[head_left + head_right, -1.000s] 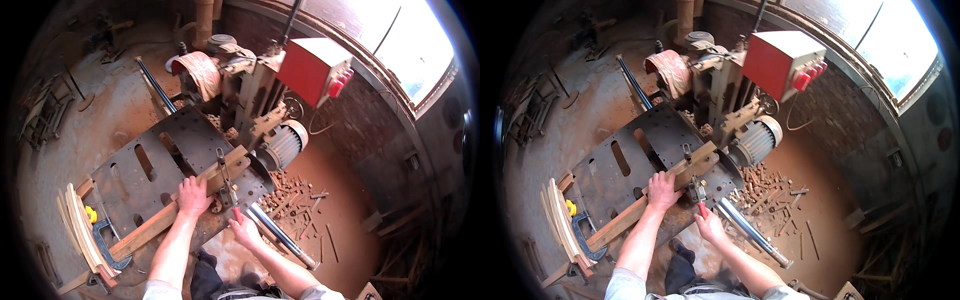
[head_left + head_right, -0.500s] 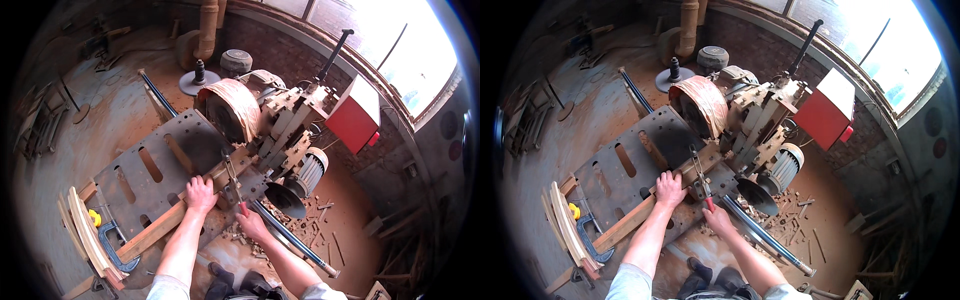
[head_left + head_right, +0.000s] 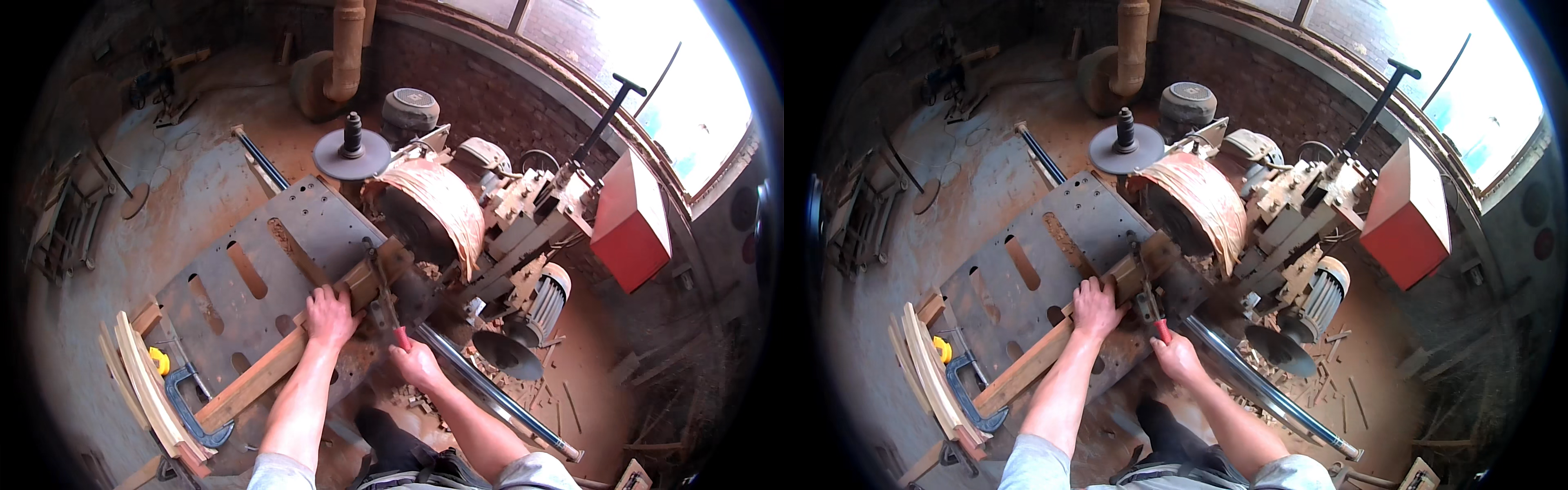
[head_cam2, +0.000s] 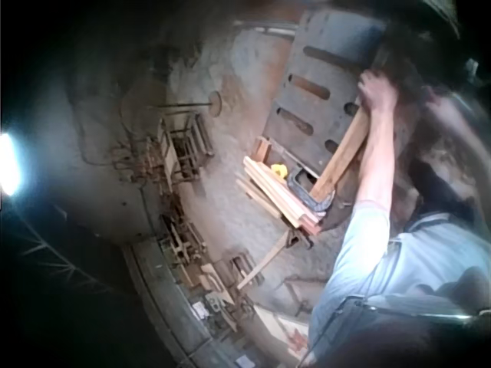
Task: The person uses a spindle moulder to shape the edges of wooden planks. They feed the wood through the machine using a push stick for safety, processing multiple pieces one by one and stacking the finished planks on a nearby table.
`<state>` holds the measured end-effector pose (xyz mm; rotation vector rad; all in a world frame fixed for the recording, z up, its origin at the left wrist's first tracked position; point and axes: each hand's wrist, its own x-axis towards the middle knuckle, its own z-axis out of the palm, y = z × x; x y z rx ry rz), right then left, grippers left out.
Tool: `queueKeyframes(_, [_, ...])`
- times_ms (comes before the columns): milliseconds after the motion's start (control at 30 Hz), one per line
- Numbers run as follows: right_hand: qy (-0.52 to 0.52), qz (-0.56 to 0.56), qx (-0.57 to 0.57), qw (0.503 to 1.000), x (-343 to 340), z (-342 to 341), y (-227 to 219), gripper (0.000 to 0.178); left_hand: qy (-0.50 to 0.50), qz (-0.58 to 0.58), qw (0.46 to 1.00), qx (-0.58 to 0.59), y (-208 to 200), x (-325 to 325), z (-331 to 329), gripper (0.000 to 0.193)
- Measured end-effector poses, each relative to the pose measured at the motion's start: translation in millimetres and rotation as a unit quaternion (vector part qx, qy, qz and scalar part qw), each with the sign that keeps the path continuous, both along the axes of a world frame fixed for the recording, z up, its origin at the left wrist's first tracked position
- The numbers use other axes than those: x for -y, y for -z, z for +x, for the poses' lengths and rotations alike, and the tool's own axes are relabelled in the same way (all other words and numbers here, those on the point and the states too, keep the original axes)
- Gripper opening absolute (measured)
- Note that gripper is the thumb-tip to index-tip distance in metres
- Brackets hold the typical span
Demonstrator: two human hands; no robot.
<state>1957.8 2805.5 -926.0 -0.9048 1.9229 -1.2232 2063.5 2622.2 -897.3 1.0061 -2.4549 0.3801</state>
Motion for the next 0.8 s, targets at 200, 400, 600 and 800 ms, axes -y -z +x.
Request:
queueKeyframes(200, [-0.032,0.009,-0.001,0.999,37,7,-18,0.048,-0.028,0.027,0.999,0.0,-3,31,17,0.068])
queueKeyframes(400, [-0.052,-0.012,-0.059,0.997,134,-16,-8,0.049,-0.031,-0.008,0.999,-0.013,-30,113,-2,0.067])
queueKeyframes(600, [-0.058,-0.07,-0.018,0.996,184,-2,-9,0.041,-0.044,-0.007,0.999,-0.018,-31,161,12,0.065])
queueKeyframes(800, [-0.089,-0.022,-0.005,0.996,253,7,-40,0.043,-0.04,0.004,0.999,-0.013,-39,234,28,0.061])
